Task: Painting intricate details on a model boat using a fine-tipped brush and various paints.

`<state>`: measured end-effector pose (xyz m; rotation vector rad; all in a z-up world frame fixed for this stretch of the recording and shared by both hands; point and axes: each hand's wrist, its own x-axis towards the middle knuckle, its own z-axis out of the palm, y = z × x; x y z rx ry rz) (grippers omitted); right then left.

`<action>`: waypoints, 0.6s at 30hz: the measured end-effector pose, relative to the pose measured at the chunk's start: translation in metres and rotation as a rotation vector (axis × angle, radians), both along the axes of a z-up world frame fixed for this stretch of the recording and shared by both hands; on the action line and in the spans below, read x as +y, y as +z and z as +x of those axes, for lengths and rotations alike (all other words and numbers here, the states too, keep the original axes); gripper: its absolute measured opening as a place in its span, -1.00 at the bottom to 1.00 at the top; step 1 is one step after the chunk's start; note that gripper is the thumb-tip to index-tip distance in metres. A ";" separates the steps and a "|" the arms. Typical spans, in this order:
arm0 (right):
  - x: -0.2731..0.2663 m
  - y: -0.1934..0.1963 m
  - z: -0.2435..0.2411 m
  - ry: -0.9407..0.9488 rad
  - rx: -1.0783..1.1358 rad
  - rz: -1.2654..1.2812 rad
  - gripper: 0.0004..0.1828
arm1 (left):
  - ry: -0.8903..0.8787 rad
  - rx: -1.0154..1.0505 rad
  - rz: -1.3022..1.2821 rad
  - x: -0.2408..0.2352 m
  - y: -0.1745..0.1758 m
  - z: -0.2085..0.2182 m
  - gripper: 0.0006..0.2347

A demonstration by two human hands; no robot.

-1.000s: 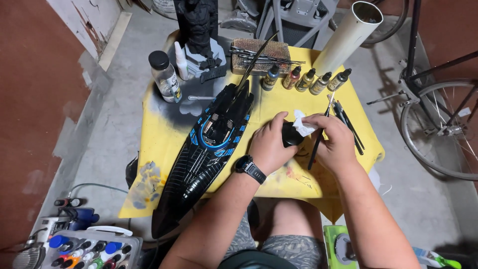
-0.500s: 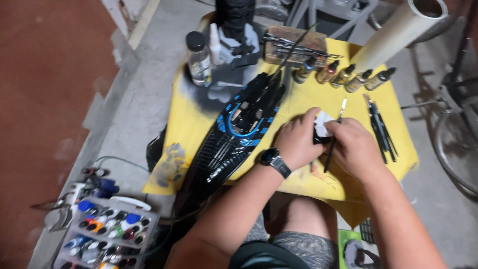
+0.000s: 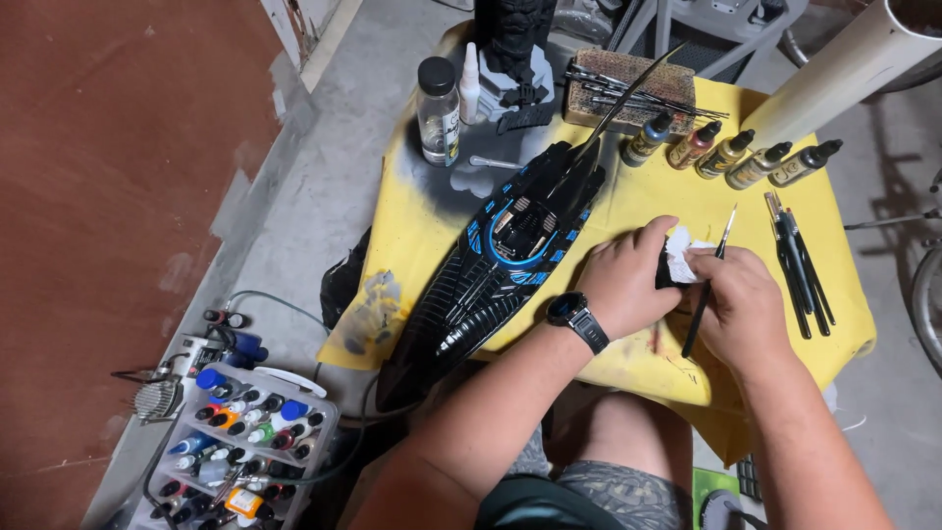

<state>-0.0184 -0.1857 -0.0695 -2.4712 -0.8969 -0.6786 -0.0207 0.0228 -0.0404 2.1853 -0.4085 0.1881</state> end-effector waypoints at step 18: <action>0.000 0.022 0.006 0.147 0.125 0.135 -0.88 | -0.012 0.034 0.026 0.002 0.003 0.001 -0.23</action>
